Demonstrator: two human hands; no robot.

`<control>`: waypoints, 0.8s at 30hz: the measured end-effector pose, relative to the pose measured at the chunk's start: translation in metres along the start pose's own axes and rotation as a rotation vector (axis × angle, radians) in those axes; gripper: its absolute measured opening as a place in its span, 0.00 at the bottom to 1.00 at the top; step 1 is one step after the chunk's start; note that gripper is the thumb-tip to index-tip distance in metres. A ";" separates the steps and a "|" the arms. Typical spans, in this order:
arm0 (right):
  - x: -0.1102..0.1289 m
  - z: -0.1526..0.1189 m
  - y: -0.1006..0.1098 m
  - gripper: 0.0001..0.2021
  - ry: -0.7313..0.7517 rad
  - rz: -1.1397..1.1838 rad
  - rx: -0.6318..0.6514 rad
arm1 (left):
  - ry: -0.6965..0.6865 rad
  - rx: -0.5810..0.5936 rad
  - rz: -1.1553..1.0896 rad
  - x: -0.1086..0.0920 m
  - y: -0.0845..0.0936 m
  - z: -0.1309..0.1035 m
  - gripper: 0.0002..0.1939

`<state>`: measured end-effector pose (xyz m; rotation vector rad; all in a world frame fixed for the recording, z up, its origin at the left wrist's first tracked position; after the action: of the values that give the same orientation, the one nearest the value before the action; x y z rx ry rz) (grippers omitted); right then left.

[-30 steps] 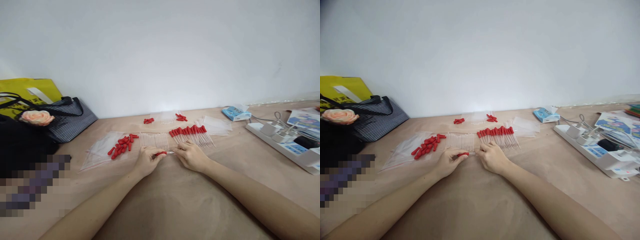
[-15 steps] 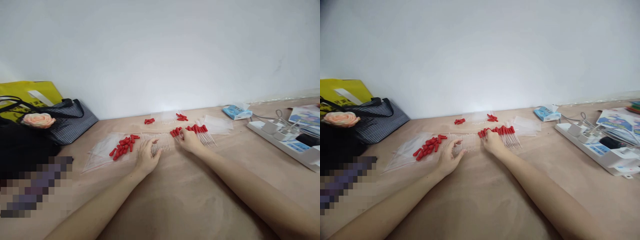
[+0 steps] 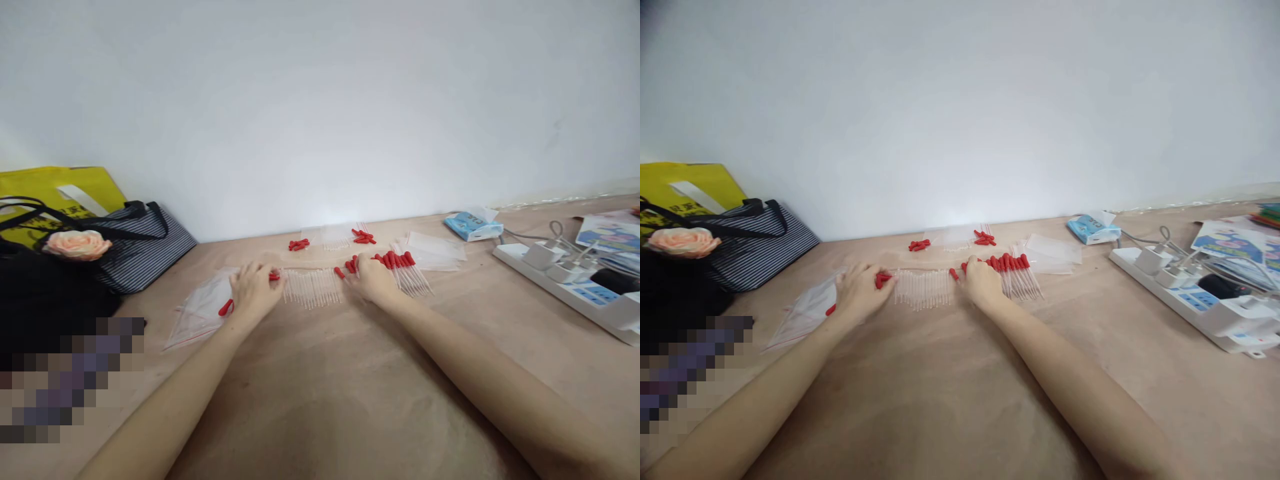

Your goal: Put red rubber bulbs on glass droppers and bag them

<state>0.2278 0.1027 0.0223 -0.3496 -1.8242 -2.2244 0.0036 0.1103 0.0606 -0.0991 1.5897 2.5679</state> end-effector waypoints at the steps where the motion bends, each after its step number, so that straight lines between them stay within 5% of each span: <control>1: 0.005 -0.001 -0.001 0.15 0.018 -0.016 0.011 | 0.037 -0.016 0.052 0.011 0.001 0.007 0.12; 8: 0.032 0.004 -0.020 0.11 0.039 -0.052 0.141 | 0.174 0.049 0.110 0.046 -0.016 0.019 0.25; 24: 0.045 0.020 -0.024 0.10 0.029 -0.021 0.228 | 0.218 0.087 0.105 0.052 -0.021 0.019 0.14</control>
<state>0.1781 0.1255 0.0193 -0.2534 -2.0481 -1.9950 -0.0445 0.1401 0.0445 -0.3052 1.8253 2.6388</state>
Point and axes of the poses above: each hand's wrist, its own z-axis towards the middle knuckle, its own y-axis out of the back of the hand, x = y × z, the point moved 9 cm from there along z, towards the middle knuckle, and after that the axes turned 6 degrees about y, right-handed, at the moved point
